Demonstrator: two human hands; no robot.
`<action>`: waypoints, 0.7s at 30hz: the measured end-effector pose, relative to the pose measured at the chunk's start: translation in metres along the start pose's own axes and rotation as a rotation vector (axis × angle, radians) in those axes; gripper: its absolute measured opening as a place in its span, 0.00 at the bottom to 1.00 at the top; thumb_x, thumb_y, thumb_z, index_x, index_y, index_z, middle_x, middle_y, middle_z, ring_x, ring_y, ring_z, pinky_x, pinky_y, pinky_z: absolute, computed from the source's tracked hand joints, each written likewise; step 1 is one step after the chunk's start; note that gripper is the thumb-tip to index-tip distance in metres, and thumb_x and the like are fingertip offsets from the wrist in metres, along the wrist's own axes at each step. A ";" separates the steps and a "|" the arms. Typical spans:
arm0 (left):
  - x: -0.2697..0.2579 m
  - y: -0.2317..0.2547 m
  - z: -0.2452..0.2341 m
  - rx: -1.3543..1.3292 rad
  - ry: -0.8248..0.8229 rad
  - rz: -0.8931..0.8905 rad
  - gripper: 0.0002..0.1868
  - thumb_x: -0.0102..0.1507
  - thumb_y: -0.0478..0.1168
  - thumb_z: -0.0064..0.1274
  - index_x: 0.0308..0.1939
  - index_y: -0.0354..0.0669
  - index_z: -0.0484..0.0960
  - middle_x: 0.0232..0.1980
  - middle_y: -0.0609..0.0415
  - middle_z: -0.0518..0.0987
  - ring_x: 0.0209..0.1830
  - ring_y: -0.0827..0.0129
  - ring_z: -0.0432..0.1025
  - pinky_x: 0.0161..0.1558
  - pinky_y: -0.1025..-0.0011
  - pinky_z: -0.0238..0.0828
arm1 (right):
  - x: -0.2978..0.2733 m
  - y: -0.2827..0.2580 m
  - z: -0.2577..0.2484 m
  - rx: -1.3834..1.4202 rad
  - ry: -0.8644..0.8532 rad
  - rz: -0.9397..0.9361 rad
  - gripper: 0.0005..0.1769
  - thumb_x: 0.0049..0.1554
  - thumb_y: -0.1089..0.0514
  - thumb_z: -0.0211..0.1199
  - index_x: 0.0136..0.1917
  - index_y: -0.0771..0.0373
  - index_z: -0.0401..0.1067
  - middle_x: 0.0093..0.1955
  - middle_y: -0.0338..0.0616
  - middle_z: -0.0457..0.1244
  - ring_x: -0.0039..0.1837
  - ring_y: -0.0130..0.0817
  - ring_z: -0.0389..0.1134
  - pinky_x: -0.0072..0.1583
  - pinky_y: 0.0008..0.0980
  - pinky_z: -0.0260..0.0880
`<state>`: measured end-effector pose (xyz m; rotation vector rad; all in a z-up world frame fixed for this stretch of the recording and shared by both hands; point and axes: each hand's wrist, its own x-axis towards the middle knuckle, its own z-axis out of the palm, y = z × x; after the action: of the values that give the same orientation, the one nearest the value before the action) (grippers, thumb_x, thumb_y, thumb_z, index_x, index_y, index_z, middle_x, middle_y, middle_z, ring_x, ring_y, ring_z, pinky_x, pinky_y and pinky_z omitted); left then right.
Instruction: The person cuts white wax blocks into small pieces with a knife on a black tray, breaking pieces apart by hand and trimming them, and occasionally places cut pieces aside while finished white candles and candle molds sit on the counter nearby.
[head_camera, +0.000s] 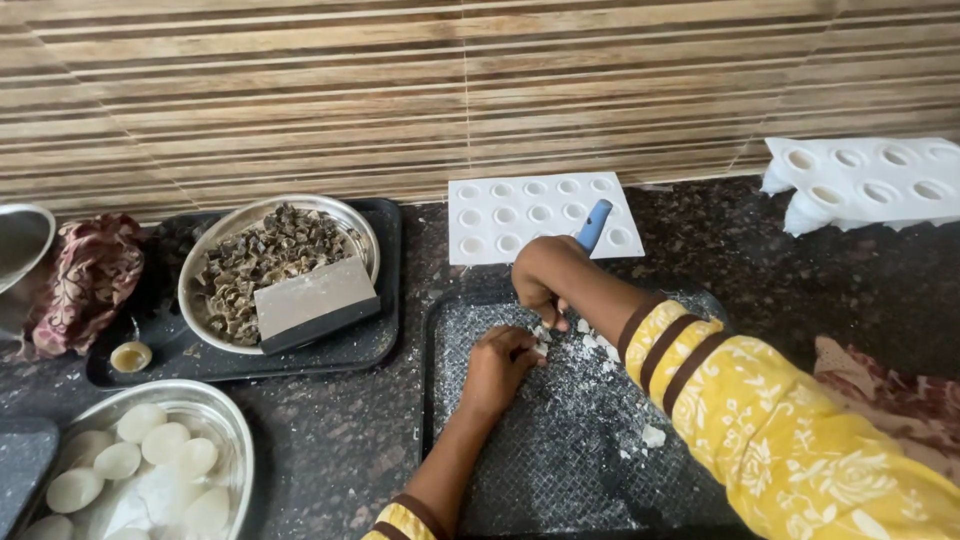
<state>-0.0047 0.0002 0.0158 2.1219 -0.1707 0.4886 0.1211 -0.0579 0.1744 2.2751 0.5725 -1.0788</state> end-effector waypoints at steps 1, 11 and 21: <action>0.000 -0.001 0.001 0.002 0.003 -0.005 0.12 0.51 0.35 0.71 0.36 0.34 0.87 0.43 0.48 0.86 0.42 0.59 0.78 0.46 0.63 0.78 | 0.008 0.002 0.000 -0.005 0.000 -0.004 0.05 0.54 0.55 0.72 0.44 0.55 0.86 0.44 0.37 0.73 0.32 0.22 0.63 0.39 0.25 0.61; -0.002 -0.004 0.006 -0.031 0.029 -0.057 0.10 0.53 0.34 0.69 0.36 0.35 0.88 0.47 0.49 0.86 0.45 0.61 0.80 0.49 0.66 0.80 | 0.021 0.000 0.001 0.035 -0.081 -0.043 0.09 0.55 0.53 0.72 0.45 0.59 0.85 0.48 0.39 0.72 0.31 0.23 0.59 0.37 0.25 0.59; -0.005 -0.008 0.012 0.032 0.013 -0.050 0.10 0.54 0.37 0.68 0.37 0.37 0.89 0.47 0.49 0.86 0.46 0.60 0.78 0.50 0.64 0.79 | -0.008 -0.001 0.034 0.028 0.147 -0.065 0.07 0.56 0.59 0.67 0.46 0.64 0.81 0.43 0.43 0.71 0.36 0.28 0.67 0.38 0.31 0.67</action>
<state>-0.0040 -0.0058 0.0018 2.1484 -0.1026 0.4789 0.0968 -0.0802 0.1630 2.3887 0.6995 -0.9601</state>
